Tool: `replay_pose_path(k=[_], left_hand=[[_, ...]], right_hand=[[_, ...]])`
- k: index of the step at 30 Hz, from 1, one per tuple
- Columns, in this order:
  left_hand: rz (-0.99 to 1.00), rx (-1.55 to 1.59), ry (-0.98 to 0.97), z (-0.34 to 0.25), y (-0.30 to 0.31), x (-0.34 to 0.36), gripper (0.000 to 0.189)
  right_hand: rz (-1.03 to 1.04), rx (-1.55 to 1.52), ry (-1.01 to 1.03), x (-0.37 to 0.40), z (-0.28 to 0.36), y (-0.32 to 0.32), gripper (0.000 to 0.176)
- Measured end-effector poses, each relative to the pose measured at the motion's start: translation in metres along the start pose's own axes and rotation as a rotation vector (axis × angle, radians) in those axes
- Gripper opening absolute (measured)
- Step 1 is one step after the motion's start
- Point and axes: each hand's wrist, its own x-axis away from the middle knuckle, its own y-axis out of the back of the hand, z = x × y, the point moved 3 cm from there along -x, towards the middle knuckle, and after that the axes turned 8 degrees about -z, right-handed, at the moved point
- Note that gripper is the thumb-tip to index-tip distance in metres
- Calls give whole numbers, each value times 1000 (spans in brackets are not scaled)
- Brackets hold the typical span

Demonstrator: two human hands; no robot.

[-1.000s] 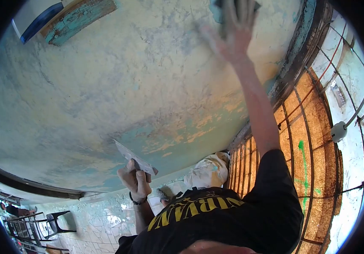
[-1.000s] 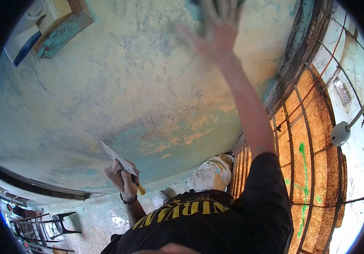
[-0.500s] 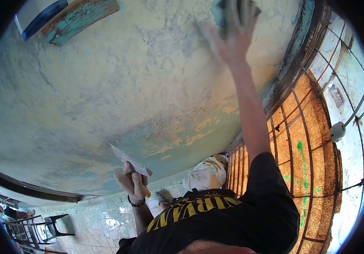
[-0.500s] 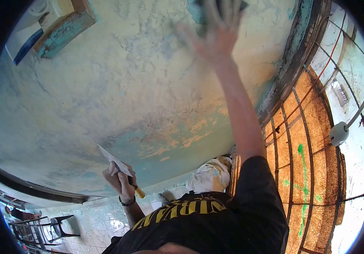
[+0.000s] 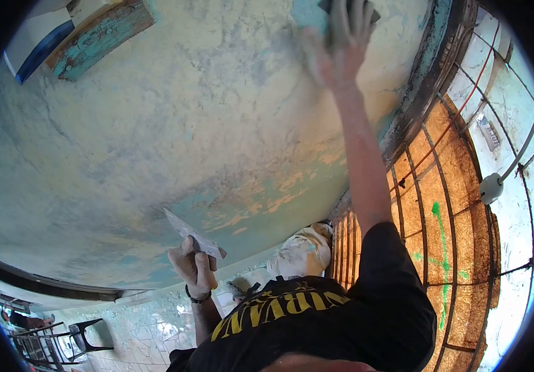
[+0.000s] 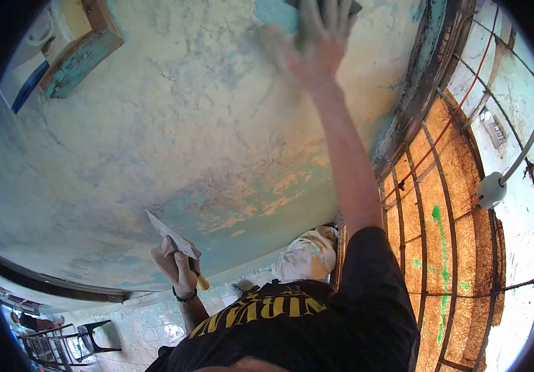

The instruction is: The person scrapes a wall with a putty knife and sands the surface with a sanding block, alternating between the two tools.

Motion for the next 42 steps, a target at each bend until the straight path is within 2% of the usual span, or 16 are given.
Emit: replay_pose_path(k=[3, 7, 10, 14, 15, 18, 19, 20, 22, 23, 26, 31, 35, 38, 39, 42], left_hand=[[5, 7, 14, 3, 3, -2, 41], [40, -34, -15, -1, 9, -10, 43], [4, -47, 10, -8, 10, -11, 46], [-178, -71, -5, -14, 3, -5, 51], [-135, -81, 0, -16, 4, -6, 50], [-33, -81, -11, -17, 12, -3, 35], [4, -72, -24, -15, 14, -2, 32], [50, -66, -36, -16, 15, 1, 42], [-55, -109, -9, -25, 6, 3, 33], [-111, -130, 3, -30, 2, 3, 46], [9, -113, -21, -34, 9, 6, 43], [-59, -130, -83, -29, 8, 13, 38], [30, -137, -81, -28, 18, 20, 33], [-71, -162, -93, -31, 15, 20, 30], [-42, -174, -83, -34, 15, 19, 30], [-58, -204, -73, -42, 14, 13, 32]], right_hand=[[172, -76, 373, 18, 52, 1, 92], [-203, -113, -7, -4, -17, -8, 84], [-17, -162, 99, 15, 49, -8, 87], [-98, -34, 134, 16, 1, -11, 87], [-155, -17, -18, 3, -11, -8, 86], [84, 135, 158, 14, 45, -6, 95], [173, -94, 270, 25, 67, 2, 91], [119, -40, 238, 26, 59, 7, 89], [-3, 64, 190, 14, 22, 11, 84], [-151, -95, -75, 13, 1, 7, 89], [133, 115, 315, 30, 29, -8, 76], [-145, -127, 5, 10, -10, -3, 84], [167, -84, 247, 27, 58, 7, 75], [132, 26, 186, 18, 9, 3, 87], [-179, -11, -7, 8, -12, 1, 85], [145, 7, 211, 21, 22, -5, 83]])
